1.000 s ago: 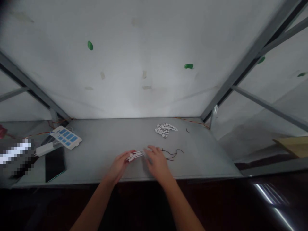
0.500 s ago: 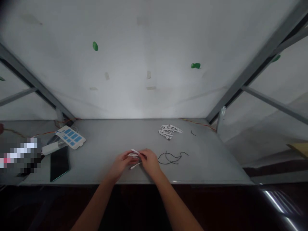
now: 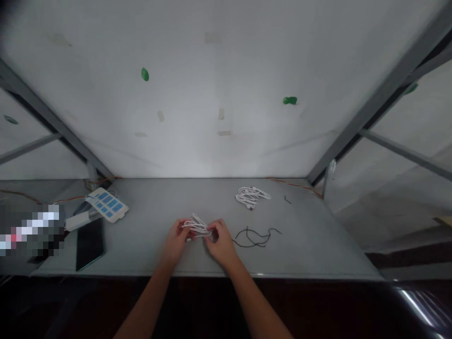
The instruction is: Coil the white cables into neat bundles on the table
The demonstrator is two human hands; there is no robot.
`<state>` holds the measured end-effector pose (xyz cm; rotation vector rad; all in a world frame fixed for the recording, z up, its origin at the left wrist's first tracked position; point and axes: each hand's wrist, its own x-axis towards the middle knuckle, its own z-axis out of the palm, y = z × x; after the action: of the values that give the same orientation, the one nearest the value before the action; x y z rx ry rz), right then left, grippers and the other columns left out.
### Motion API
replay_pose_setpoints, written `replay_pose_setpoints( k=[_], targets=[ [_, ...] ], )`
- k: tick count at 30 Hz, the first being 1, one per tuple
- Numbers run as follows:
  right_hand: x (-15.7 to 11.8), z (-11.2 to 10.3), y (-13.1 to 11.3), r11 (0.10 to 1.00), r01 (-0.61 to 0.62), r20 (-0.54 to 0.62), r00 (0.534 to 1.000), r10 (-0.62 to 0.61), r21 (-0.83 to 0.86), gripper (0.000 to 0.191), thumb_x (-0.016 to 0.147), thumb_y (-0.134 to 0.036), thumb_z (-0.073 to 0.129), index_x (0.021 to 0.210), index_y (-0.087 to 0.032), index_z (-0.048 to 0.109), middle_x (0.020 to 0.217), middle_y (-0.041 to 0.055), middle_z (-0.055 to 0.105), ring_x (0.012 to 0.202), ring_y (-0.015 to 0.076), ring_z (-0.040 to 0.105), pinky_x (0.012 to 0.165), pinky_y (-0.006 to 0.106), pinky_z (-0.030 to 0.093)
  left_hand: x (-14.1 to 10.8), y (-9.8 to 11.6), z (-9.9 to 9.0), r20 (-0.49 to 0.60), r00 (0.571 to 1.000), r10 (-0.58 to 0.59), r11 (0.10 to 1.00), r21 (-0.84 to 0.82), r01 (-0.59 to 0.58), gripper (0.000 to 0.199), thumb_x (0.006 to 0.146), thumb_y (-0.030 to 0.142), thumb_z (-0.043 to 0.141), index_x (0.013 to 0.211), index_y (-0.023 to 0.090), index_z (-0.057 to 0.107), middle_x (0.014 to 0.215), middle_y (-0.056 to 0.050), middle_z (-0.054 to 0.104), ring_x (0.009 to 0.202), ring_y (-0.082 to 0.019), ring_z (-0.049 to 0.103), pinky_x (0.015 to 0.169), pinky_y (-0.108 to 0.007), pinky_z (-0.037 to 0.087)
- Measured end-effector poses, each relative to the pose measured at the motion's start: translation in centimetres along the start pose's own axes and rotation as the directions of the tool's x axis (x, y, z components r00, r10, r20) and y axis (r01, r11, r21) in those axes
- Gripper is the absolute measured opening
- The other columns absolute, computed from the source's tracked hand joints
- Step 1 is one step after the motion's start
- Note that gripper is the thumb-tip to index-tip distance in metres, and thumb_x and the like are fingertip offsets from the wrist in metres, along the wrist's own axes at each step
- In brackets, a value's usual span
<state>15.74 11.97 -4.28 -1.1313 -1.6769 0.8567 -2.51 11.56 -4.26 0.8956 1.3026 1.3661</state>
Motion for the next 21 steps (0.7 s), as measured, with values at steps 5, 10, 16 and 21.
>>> replay_pose_setpoints(
  k=[5,10,16,21],
  targets=[
    [0.1,0.5,-0.2,0.981,0.068,0.092,0.994,-0.052,-0.184,0.02,0.081,-0.009,0.067,0.097,-0.022,0.066,0.099,0.0058,0.061,0.094,0.0233,0.057,0.085,0.037,0.05,0.3,-0.5,-0.4,-0.008,1.0,-0.001,1.0,-0.027,0.001,0.038,0.078,0.05,0.077,0.092,0.018,0.062,0.073,0.0,0.069,0.062,-0.016,0.065,0.064,-0.029,0.054],
    [0.2,0.8,0.1,0.961,0.126,0.171,0.982,-0.085,-0.248,0.021,0.086,-0.004,0.06,0.099,-0.02,0.064,0.098,0.0071,0.064,0.096,0.0253,0.056,0.087,0.039,0.048,0.6,-1.2,-0.7,-0.015,1.0,-0.006,0.997,-0.078,0.005,0.038,0.076,0.047,0.081,0.091,0.018,0.062,0.075,0.001,0.068,0.065,-0.014,0.064,0.066,-0.028,0.052],
    [0.1,0.7,0.8,0.99,0.081,0.15,0.987,-0.063,-0.112,0.036,0.086,-0.004,0.054,0.117,-0.021,0.062,0.096,0.0058,0.063,0.09,0.0231,0.058,0.084,0.037,0.05,1.2,-1.2,-1.1,0.027,1.0,0.003,0.993,-0.121,0.001,0.043,0.069,0.046,0.088,0.092,0.017,0.066,0.085,-0.001,0.07,0.074,-0.015,0.065,0.076,-0.03,0.054],
    [0.3,0.4,1.3,0.999,0.042,0.118,0.992,-0.038,-0.029,0.029,0.092,-0.012,0.051,0.117,-0.021,0.062,0.093,0.0044,0.062,0.085,0.0209,0.059,0.081,0.034,0.051,1.4,-1.5,-1.1,-0.034,0.999,-0.002,0.991,-0.133,-0.002,0.049,0.072,0.049,0.085,0.105,0.016,0.068,0.088,-0.003,0.073,0.076,-0.016,0.067,0.077,-0.031,0.054]
  ],
)
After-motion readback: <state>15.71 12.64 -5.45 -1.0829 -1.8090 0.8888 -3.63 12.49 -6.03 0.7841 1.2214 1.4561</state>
